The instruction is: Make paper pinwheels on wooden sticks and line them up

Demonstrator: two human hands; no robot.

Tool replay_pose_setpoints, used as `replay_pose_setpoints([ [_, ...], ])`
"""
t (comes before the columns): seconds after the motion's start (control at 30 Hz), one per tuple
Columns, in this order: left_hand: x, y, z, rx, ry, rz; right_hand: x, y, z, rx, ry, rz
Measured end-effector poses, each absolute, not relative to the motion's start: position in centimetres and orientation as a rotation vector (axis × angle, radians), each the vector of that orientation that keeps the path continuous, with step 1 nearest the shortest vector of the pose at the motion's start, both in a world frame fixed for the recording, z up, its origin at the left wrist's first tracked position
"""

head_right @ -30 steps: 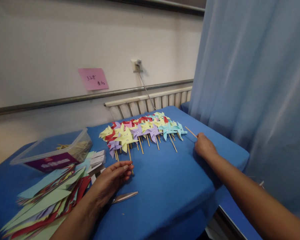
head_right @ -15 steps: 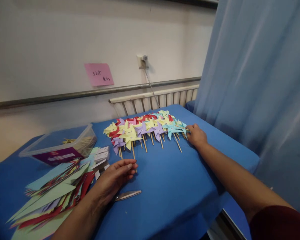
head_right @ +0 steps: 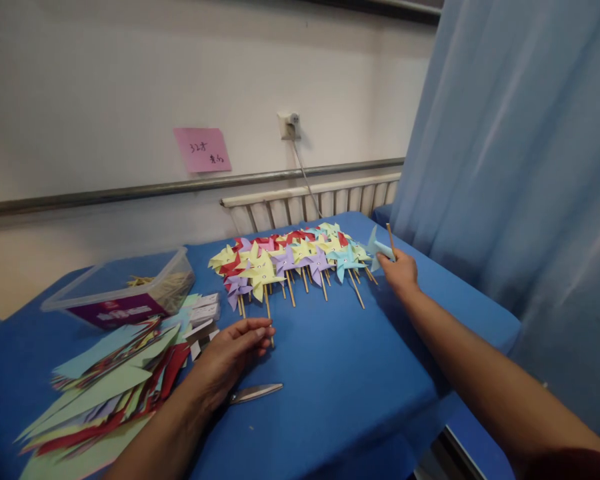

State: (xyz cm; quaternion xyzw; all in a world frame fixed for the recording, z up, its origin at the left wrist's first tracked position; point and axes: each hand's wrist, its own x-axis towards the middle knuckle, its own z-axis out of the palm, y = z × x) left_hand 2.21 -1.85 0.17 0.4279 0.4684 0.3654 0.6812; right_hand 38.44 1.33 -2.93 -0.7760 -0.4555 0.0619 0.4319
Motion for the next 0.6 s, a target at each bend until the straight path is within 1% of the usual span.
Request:
replay_pose_setpoints([
  [0.07, 2.4, -2.0, 0.2, 1.002, 1.081, 0.898, 35.4, 0.5, -2.1, -1.823, -1.115, 0.265],
  [0.1, 2.5, -2.1, 0.2, 1.024, 1.105, 0.941, 33.5, 0.0, -1.8, -1.74, -1.107, 0.369],
  [0.17, 2.6, -2.3, 0.3, 1.039, 1.129, 1.002, 29.3, -1.1, -1.0, -1.334, -0.907, 0.846],
  [0.2, 2.6, -2.4, 0.3, 1.035, 1.117, 1.027, 27.2, -1.7, -0.7, -1.199, -0.832, 1.025],
  [0.3, 2.5, -2.6, 0.5, 0.965, 1.035, 1.087, 21.6, -2.9, 0.2, -0.979, -0.75, 1.395],
  [0.43, 2.0, -2.7, 0.5, 0.843, 0.882, 1.18, 16.5, -3.2, 0.7, -0.899, -0.737, 1.62],
  [0.6, 1.1, -2.0, 0.5, 0.714, 0.896, 1.275, 13.6, -2.5, 0.2, -0.882, -0.724, 1.669],
])
